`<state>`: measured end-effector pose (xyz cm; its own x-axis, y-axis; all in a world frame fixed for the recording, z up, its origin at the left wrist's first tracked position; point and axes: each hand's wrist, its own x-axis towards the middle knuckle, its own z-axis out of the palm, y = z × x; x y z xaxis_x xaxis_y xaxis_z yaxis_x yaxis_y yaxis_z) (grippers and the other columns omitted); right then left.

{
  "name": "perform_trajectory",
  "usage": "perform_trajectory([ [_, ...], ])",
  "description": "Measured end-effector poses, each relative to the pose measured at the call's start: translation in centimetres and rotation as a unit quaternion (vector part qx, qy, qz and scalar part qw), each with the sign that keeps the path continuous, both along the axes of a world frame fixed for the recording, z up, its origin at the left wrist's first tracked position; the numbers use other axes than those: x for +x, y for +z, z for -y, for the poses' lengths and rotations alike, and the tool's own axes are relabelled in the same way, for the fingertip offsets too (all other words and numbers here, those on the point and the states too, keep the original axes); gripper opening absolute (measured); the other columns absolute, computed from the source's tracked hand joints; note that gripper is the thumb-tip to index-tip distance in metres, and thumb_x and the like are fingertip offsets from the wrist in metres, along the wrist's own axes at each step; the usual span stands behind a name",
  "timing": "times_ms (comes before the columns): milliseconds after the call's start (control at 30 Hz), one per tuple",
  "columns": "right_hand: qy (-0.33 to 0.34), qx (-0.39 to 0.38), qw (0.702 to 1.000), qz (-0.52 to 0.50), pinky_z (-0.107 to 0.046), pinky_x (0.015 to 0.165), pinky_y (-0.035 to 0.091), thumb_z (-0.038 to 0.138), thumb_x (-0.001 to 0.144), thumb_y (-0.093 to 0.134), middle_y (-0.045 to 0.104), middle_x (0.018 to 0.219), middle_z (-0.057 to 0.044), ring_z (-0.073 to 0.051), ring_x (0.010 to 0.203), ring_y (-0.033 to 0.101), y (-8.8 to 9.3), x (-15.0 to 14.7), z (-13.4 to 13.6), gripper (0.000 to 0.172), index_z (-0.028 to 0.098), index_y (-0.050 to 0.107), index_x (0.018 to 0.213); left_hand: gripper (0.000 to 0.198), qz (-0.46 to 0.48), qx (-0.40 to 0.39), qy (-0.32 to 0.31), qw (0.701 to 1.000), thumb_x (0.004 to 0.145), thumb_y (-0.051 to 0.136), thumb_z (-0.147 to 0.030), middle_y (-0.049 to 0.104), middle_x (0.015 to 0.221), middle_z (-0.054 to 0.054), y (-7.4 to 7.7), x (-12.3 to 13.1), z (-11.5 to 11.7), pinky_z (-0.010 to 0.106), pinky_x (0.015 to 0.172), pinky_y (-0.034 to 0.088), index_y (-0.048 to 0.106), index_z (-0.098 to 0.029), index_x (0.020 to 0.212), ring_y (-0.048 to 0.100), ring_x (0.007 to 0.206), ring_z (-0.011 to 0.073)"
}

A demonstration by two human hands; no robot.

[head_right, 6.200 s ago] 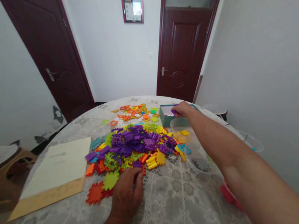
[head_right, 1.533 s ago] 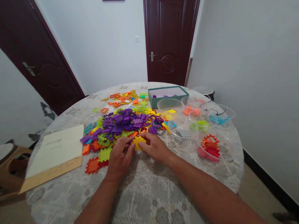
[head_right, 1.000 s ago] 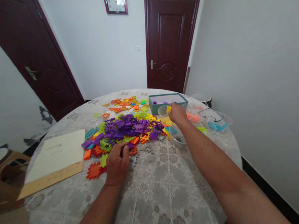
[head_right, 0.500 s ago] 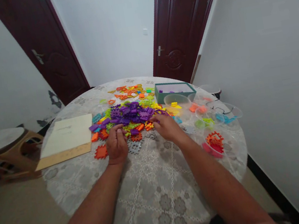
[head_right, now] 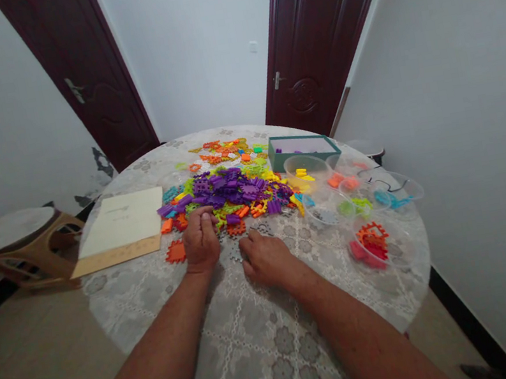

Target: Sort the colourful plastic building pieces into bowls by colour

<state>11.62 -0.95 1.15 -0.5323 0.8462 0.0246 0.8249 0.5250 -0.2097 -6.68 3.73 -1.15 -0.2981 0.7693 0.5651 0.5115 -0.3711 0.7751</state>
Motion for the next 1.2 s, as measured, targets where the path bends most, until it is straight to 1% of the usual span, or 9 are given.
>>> perform_trajectory([
  [133, -0.018, 0.005, 0.999, -0.033, -0.033, 0.09, 0.048, 0.034, 0.094, 0.06, 0.065, 0.116, -0.01, -0.024, 0.102, 0.063, -0.6, 2.6, -1.2, 0.033, 0.019, 0.062, 0.124, 0.024, -0.115, 0.015, -0.046, 0.992, 0.102, 0.043, -0.024, 0.073, 0.093, 0.005, -0.2, 0.5, 0.1, 0.034, 0.089, 0.053, 0.066, -0.019, 0.107, 0.069, 0.09, 0.02],
  [267, -0.061, 0.103, 0.989, -0.082, -0.038, 0.105, 0.044, 0.031, 0.099, 0.055, 0.061, 0.128, -0.016, -0.027, 0.119, 0.056, -1.8, 3.5, -2.8, 0.035, 0.014, 0.063, 0.128, 0.021, -0.252, 0.006, -0.096, 0.963, 0.098, 0.047, -0.017, 0.073, 0.106, 0.009, -0.1, 0.9, 0.6, 0.034, 0.096, 0.052, 0.066, -0.02, 0.106, 0.068, 0.104, 0.0218],
  [367, -0.055, 0.136, 0.986, -0.078, -0.046, 0.113, 0.038, 0.027, 0.098, 0.055, 0.059, 0.139, -0.017, -0.031, 0.13, 0.048, -2.7, 3.4, -3.6, 0.043, 0.015, 0.058, 0.139, 0.023, -0.317, -0.066, -0.065, 0.944, 0.098, 0.048, -0.019, 0.075, 0.106, 0.008, 0.2, 0.9, 1.6, 0.033, 0.089, 0.053, 0.066, -0.021, 0.112, 0.071, 0.1, 0.0223],
  [467, -0.033, 0.122, 0.989, -0.074, -0.049, 0.114, 0.037, 0.026, 0.099, 0.055, 0.06, 0.142, -0.014, -0.031, 0.133, 0.046, -3.6, 2.9, -4.0, 0.041, 0.018, 0.06, 0.139, 0.02, -0.4, -0.161, -0.017, 0.902, 0.098, 0.049, -0.023, 0.076, 0.093, 0.009, 0.6, 1.2, 2.6, 0.035, 0.075, 0.053, 0.067, -0.02, 0.105, 0.073, 0.085, 0.0258],
  [567, -0.022, 0.122, 0.988, -0.087, -0.05, 0.114, 0.037, 0.026, 0.099, 0.055, 0.06, 0.141, -0.013, -0.031, 0.136, 0.044, -4.4, 2.3, -4.2, 0.04, 0.02, 0.062, 0.138, 0.019, -0.451, -0.188, -0.02, 0.872, 0.095, 0.049, -0.023, 0.075, 0.088, 0.01, 0.6, 1.5, 3.2, 0.035, 0.068, 0.051, 0.065, -0.019, 0.104, 0.073, 0.079, 0.028],
  [700, -0.004, 0.117, 0.985, -0.126, -0.05, 0.114, 0.037, 0.029, 0.096, 0.061, 0.061, 0.138, -0.013, -0.031, 0.134, 0.046, -4.6, 2.3, -4.4, 0.035, 0.021, 0.064, 0.13, 0.019, -0.422, -0.169, -0.047, 0.89, 0.095, 0.048, -0.022, 0.075, 0.091, 0.013, 0.3, 1.7, 3.2, 0.036, 0.071, 0.052, 0.066, -0.017, 0.101, 0.073, 0.082, 0.0284],
  [900, 0.006, 0.076, 0.985, -0.152, -0.041, 0.103, 0.043, 0.024, 0.09, 0.067, 0.064, 0.116, -0.012, -0.027, 0.117, 0.055, -3.4, 4.8, -4.2, 0.018, 0.018, 0.064, 0.106, 0.016, -0.386, -0.117, -0.166, 0.9, 0.095, 0.055, -0.024, 0.077, 0.095, 0.005, -0.4, 2.4, 3.0, 0.031, 0.083, 0.053, 0.069, -0.023, 0.102, 0.073, 0.09, 0.021],
  [1000, -0.001, 0.055, 0.988, -0.146, -0.035, 0.096, 0.044, 0.018, 0.086, 0.066, 0.063, 0.104, -0.009, -0.024, 0.105, 0.056, -2.7, 5.4, -3.8, 0.012, 0.018, 0.061, 0.097, 0.019, -0.326, -0.066, -0.216, 0.918, 0.094, 0.057, -0.02, 0.078, 0.1, 0.004, -1.1, 2.4, 2.6, 0.031, 0.088, 0.054, 0.07, -0.023, 0.108, 0.073, 0.094, 0.0202],
  [1200, 0.01, 0.016, 0.982, -0.189, -0.031, 0.087, 0.045, 0.018, 0.082, 0.062, 0.063, 0.096, -0.005, -0.02, 0.094, 0.057, -0.8, 6.1, -3.4, 0.01, 0.019, 0.058, 0.091, 0.025, -0.247, -0.036, -0.134, 0.959, 0.093, 0.054, -0.014, 0.077, 0.112, 0.008, -1.1, 1.4, 1.5, 0.038, 0.099, 0.055, 0.069, -0.02, 0.112, 0.071, 0.107, 0.0226],
])
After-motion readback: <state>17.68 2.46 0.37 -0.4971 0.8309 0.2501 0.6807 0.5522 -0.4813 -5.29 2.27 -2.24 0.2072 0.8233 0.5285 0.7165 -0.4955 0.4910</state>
